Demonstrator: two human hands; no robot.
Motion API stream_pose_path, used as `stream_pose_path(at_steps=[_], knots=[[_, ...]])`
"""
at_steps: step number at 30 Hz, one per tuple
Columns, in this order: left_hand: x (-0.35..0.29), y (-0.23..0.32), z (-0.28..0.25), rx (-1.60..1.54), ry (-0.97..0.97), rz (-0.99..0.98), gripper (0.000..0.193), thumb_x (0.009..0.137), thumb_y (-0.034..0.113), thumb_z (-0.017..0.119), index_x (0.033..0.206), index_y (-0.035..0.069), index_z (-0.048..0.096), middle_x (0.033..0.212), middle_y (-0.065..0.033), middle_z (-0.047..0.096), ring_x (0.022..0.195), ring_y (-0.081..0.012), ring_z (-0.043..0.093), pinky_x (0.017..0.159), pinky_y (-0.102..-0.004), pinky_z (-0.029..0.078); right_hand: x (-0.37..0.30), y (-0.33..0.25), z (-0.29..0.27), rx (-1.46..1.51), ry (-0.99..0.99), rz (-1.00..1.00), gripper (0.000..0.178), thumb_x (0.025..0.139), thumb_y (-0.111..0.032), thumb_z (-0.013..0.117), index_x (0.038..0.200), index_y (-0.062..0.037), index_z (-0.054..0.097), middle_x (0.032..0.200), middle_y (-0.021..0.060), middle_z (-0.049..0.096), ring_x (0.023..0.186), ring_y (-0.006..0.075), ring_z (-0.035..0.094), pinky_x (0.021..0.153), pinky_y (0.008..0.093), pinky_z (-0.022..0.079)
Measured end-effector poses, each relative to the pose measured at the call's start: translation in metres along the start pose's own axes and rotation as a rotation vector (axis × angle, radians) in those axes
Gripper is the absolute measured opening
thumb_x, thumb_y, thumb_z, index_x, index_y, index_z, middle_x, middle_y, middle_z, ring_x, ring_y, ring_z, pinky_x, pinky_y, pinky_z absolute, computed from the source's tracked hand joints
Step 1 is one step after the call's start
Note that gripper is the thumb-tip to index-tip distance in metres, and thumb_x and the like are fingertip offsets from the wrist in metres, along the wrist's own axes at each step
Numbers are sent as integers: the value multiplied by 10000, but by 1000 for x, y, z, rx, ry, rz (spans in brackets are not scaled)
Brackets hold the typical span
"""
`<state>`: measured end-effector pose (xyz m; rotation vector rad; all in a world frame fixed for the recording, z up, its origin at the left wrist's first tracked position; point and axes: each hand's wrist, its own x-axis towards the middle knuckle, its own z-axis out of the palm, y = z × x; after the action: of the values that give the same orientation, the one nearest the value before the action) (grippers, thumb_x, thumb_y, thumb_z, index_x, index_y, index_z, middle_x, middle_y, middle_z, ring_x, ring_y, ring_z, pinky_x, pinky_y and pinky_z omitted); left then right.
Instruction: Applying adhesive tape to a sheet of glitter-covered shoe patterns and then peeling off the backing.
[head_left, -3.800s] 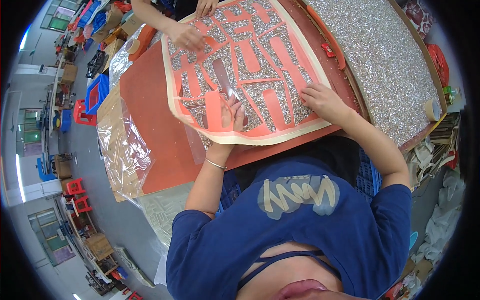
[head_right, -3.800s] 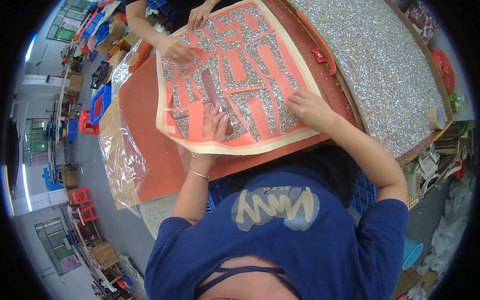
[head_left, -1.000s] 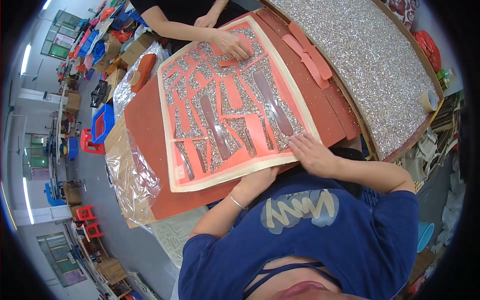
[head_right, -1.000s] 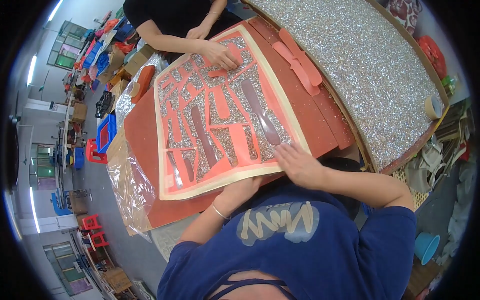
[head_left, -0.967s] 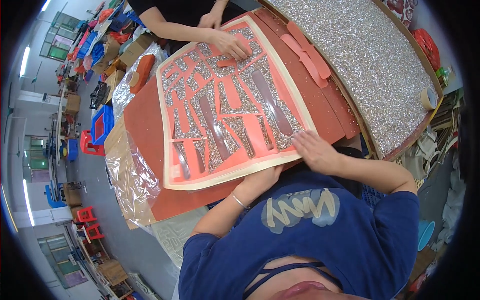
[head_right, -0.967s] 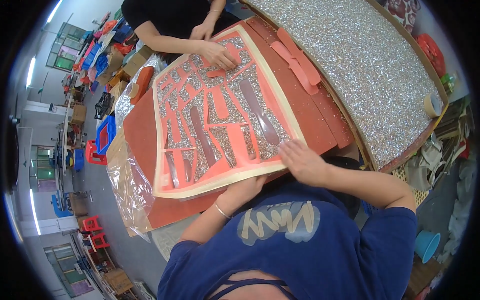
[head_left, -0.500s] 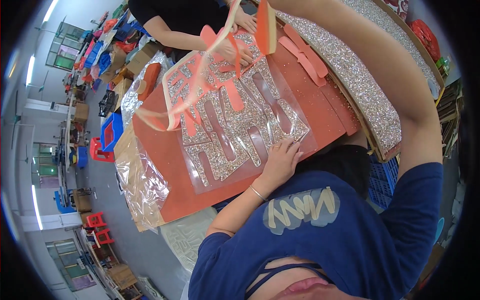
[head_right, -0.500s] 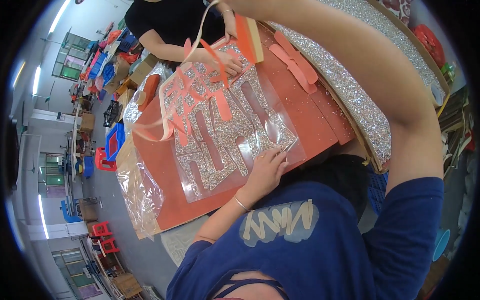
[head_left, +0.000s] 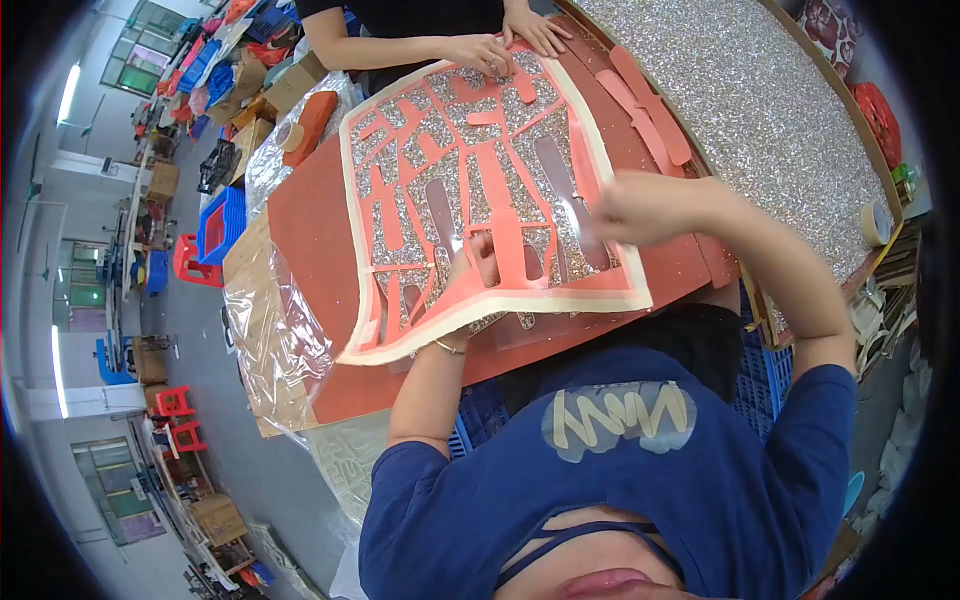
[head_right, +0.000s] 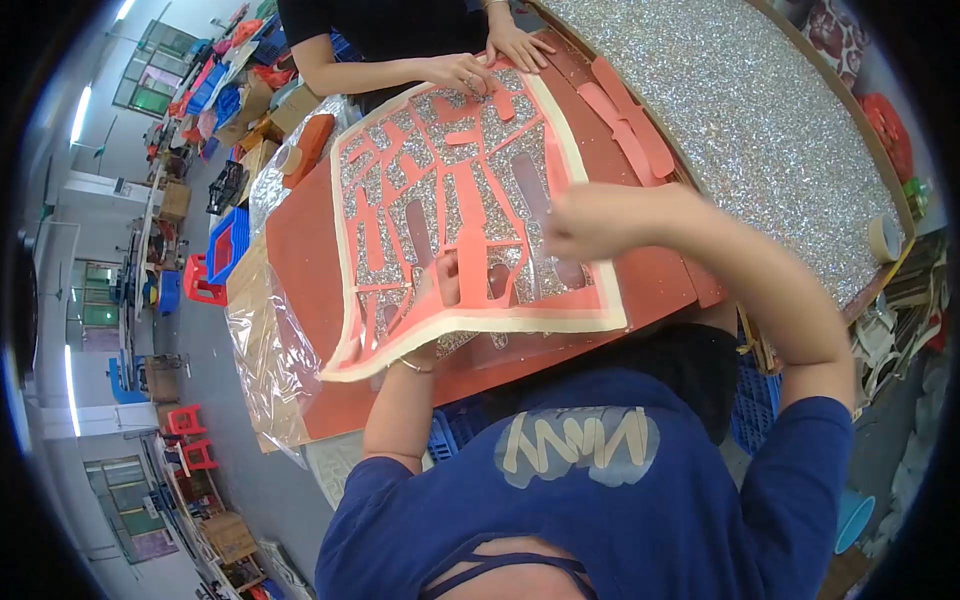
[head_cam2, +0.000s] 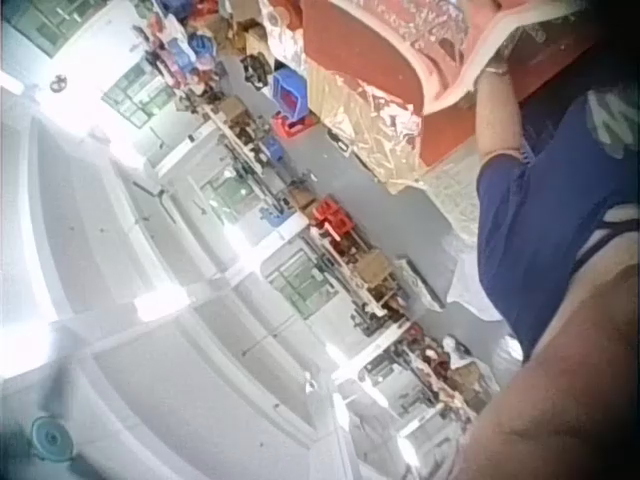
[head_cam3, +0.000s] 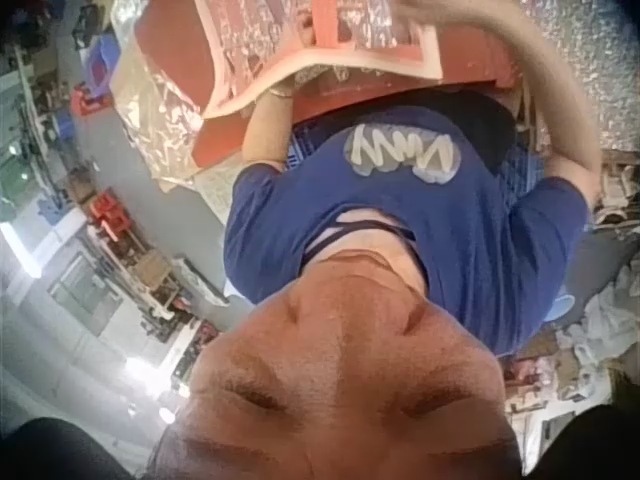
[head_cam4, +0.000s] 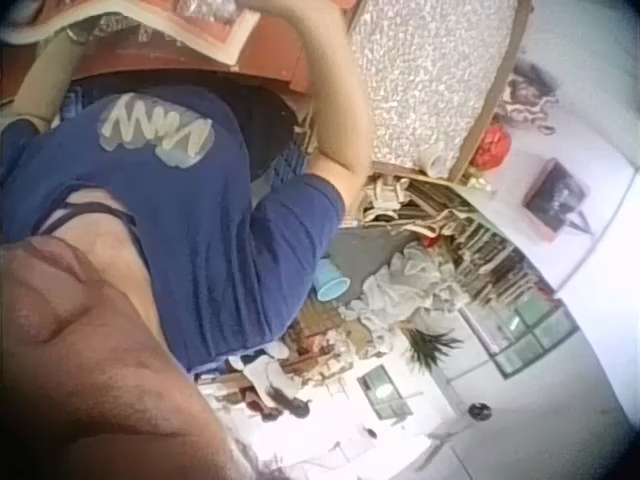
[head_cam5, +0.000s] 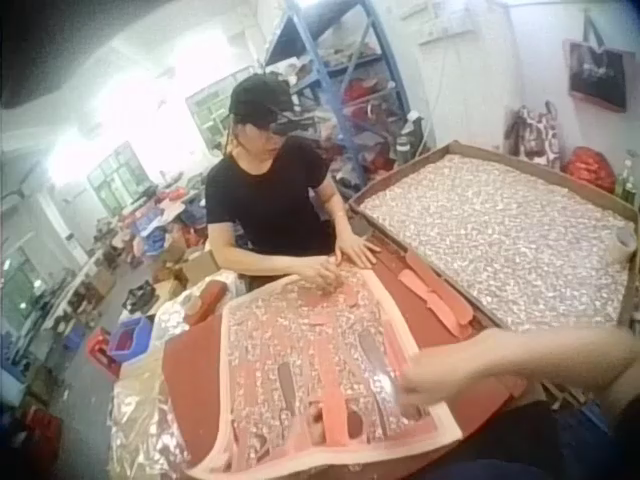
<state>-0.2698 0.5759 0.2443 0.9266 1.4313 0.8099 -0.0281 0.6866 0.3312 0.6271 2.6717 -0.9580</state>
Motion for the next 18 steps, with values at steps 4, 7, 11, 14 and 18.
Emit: stream_pose_path(at_steps=[4, 7, 11, 14, 18], knots=[[40, -64, -19, 508, 418, 266, 426, 838, 190, 641, 1144, -82, 521, 1096, -216, 572, 976, -318, 578, 842, -410, 458, 127, 53, 74, -228, 620, -90, 147, 799, -154, 570, 752, -39, 649, 773, 127, 642, 753, 308, 627, 696, 421, 505], [34, -63, -7, 902, 565, 661, 425, 829, 146, 608, 1173, -80, 501, 1112, -241, 539, 1046, -388, 505, 933, -476, 378, 172, 59, 91, -372, 717, -279, 114, 756, -141, 581, 752, -67, 667, 802, 80, 654, 830, 254, 621, 699, 387, 511], [30, -64, -12, 836, 474, 643, 438, 806, 109, 601, 1191, -69, 490, 1105, -244, 542, 1061, -398, 481, 950, -467, 341, 180, 53, 81, -647, 605, -263, 115, 757, -143, 587, 773, -81, 683, 829, 36, 658, 893, 215, 601, 707, 354, 508], [30, -67, -13, 896, 440, 674, 429, 802, 100, 598, 1186, -62, 495, 1097, -235, 550, 1038, -389, 495, 924, -456, 359, 180, 37, 77, -670, 454, -155, 123, 756, -153, 596, 788, -84, 693, 840, 30, 661, 894, 205, 595, 713, 344, 504], [36, -63, -9, 891, 424, 704, 413, 796, 74, 585, 1182, -44, 499, 1075, -206, 573, 982, -372, 519, 874, -441, 382, 183, 23, 81, -686, 400, -64, 128, 765, -190, 615, 770, -93, 699, 834, 50, 668, 901, 216, 601, 716, 348, 509]])
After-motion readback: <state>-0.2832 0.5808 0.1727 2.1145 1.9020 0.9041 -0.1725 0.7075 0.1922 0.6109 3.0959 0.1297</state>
